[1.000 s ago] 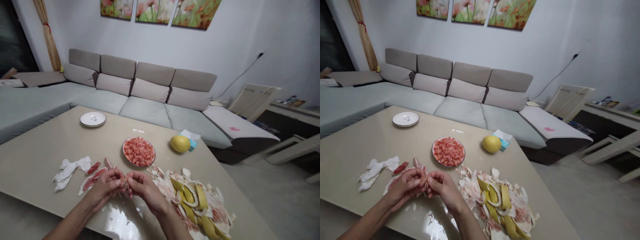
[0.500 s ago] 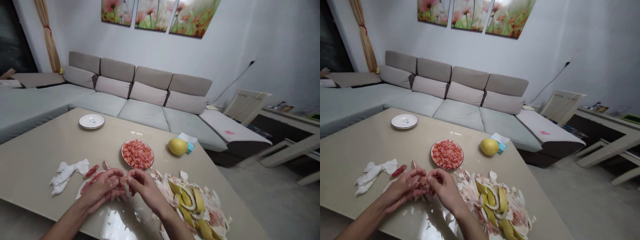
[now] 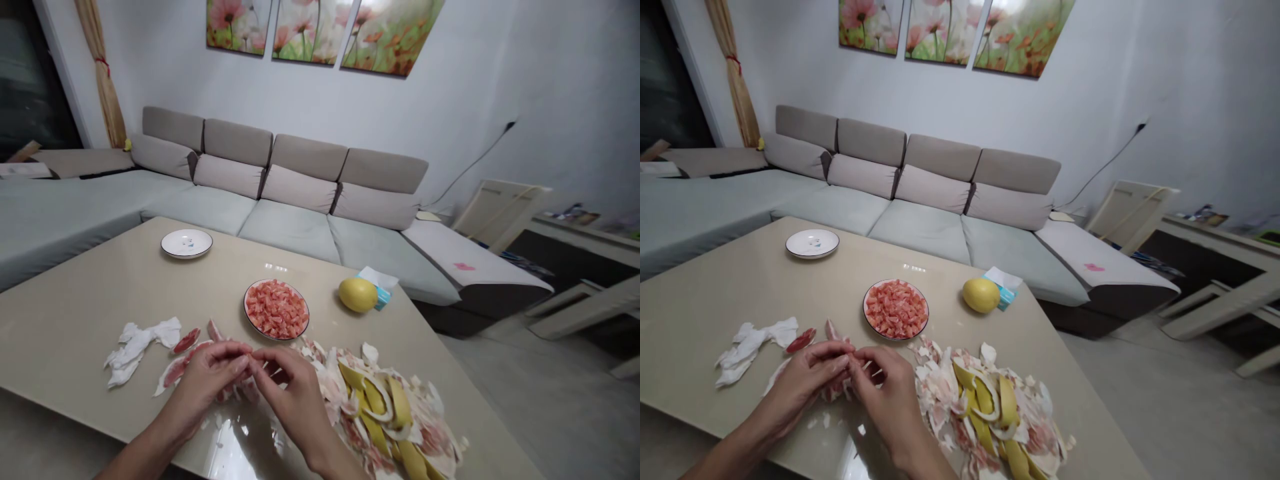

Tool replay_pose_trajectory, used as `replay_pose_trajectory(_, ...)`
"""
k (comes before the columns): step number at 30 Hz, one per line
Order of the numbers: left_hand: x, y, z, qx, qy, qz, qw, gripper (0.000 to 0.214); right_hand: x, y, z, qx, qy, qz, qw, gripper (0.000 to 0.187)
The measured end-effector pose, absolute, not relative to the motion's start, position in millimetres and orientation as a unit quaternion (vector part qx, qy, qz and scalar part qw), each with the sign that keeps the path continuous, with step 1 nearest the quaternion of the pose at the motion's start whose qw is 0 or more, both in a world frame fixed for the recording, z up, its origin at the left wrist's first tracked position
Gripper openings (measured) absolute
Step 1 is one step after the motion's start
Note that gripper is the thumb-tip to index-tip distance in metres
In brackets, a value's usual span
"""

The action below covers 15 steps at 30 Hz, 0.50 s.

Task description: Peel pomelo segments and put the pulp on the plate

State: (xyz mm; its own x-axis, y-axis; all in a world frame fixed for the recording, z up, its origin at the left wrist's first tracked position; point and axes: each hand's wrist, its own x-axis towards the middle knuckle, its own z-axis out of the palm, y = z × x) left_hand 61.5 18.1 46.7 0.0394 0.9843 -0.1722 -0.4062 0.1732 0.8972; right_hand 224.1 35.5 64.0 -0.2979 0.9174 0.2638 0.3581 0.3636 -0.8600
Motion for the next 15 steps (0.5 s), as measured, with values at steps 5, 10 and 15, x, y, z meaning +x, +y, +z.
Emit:
replay_pose_trajectory(5, 58.4, 18.2, 46.6, 0.359, 0.434, 0.503, 0.655, 0.028, 226.9, 34.0, 69.3, -0.425, -0.742, 0.341, 0.390, 0.016)
replay_pose_trajectory(10, 54.6, 20.6, 48.7, 0.317, 0.419, 0.466, 0.712, 0.026, 236.0, 42.4, 75.9, -0.436, -0.695, 0.447, 0.356, 0.018)
replay_pose_trajectory(15, 48.5, 26.5, 44.3, 0.284, 0.388, 0.449, 0.754, 0.023, 251.9, 58.9, 72.4, -0.403, -0.574, 0.641, 0.313, 0.036)
